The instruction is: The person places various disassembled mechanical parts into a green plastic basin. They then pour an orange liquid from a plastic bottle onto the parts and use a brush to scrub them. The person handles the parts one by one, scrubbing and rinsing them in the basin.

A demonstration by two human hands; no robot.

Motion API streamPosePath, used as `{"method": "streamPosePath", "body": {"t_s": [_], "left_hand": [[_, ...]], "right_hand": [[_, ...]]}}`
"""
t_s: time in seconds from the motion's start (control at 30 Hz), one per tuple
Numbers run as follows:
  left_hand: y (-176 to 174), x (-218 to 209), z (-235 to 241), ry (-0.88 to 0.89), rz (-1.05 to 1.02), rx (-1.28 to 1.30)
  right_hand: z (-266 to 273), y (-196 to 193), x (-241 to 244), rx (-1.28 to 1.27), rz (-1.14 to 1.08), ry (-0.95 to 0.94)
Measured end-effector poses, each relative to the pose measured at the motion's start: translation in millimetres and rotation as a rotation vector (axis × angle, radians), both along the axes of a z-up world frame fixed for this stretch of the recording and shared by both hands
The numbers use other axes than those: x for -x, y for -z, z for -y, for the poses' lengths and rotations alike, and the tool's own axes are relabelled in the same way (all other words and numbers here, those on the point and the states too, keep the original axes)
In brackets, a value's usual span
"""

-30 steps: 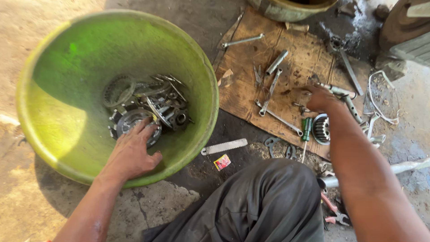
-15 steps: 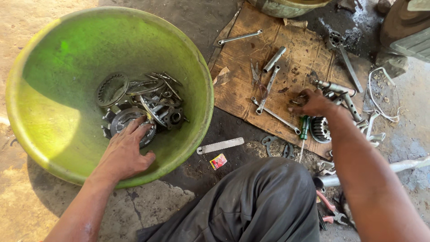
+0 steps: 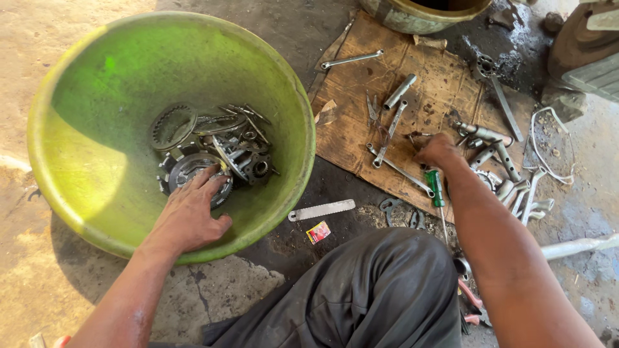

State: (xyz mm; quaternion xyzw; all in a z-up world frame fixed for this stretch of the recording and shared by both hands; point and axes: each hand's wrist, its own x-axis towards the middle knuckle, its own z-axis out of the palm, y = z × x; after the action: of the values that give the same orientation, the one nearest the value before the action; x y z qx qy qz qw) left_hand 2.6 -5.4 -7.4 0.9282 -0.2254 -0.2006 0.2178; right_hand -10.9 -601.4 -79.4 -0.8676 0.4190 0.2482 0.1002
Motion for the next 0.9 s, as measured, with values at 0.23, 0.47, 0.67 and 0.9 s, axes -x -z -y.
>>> {"method": "streamPosePath", "body": {"t_s": [0.23,0.47,0.67,0.9], "left_hand": [[-3.9,1.2,-2.1,-0.021,0.001,0.046],[-4.7,3.9,-6.8,-0.043,-0.004,0.061],[-9.3,4.0,-5.6,-0.024,-0.018,0.063],[-4.3,0.4,-7.1,-0.031,-0.016,0.082]], "right_hand": [[32.3,-48.0,9.6,-0.252,0.327,0.115],[-146.9,-201.2,-21.7,-0.256,0.340,-0.290],[-322.8,-194.1,-72.9,-0.375,0.292,-0.768],[-209.2,-154.1,-80.9,-0.307,0.495,-0.329]]}}
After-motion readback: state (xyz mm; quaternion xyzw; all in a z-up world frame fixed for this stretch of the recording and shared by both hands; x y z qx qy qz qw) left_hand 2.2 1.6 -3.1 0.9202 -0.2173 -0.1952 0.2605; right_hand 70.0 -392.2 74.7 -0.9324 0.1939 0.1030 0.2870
